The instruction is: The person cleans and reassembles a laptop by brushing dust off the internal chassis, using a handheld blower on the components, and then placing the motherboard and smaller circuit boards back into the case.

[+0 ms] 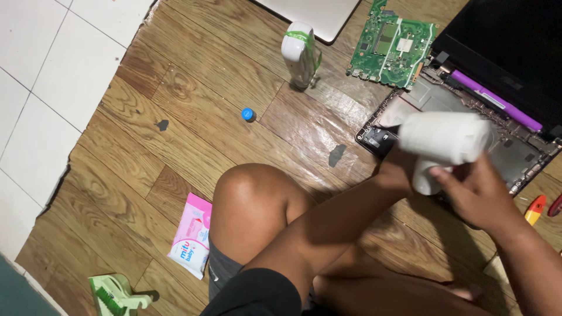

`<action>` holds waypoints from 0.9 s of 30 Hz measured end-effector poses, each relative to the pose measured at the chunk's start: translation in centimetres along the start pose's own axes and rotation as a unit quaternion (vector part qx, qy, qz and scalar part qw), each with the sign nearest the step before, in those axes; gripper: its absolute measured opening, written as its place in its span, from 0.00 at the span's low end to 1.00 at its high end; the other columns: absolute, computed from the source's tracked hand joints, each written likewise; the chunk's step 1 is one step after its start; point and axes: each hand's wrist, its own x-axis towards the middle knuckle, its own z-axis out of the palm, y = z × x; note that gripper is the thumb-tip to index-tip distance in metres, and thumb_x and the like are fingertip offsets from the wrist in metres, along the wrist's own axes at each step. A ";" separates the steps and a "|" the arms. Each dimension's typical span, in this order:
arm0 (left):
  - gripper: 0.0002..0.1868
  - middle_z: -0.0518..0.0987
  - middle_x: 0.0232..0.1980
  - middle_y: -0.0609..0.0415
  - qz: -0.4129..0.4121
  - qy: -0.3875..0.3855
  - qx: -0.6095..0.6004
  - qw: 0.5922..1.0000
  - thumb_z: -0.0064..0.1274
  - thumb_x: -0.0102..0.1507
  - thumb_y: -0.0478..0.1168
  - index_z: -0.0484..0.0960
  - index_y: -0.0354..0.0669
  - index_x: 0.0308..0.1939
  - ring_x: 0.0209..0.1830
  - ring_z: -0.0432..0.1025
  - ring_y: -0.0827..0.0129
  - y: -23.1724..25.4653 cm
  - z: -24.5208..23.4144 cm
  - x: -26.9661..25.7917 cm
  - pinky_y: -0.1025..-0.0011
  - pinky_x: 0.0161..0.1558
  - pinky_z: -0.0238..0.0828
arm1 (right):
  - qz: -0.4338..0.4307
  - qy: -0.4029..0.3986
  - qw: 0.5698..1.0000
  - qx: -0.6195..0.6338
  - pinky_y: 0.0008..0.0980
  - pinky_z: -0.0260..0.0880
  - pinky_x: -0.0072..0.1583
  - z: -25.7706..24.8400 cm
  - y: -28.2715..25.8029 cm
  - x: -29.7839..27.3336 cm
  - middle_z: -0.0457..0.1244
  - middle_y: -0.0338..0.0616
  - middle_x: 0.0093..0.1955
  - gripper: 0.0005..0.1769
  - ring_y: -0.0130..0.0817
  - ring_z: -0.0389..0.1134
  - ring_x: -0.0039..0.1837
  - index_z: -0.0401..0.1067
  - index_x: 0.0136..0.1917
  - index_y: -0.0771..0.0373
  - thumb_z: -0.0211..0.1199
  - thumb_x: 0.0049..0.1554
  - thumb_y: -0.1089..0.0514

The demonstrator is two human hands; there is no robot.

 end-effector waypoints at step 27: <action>0.24 0.49 0.83 0.42 0.013 -0.130 0.122 0.984 0.31 0.74 0.51 0.65 0.53 0.74 0.81 0.46 0.39 -0.4 -2.0 -0.7 0.47 0.76 0.43 | 0.025 0.098 0.994 -0.038 0.36 0.72 0.60 -5.4 5.1 -6.9 0.65 0.54 0.61 0.30 0.37 0.70 0.60 0.58 0.72 0.68 0.64 0.61 0.60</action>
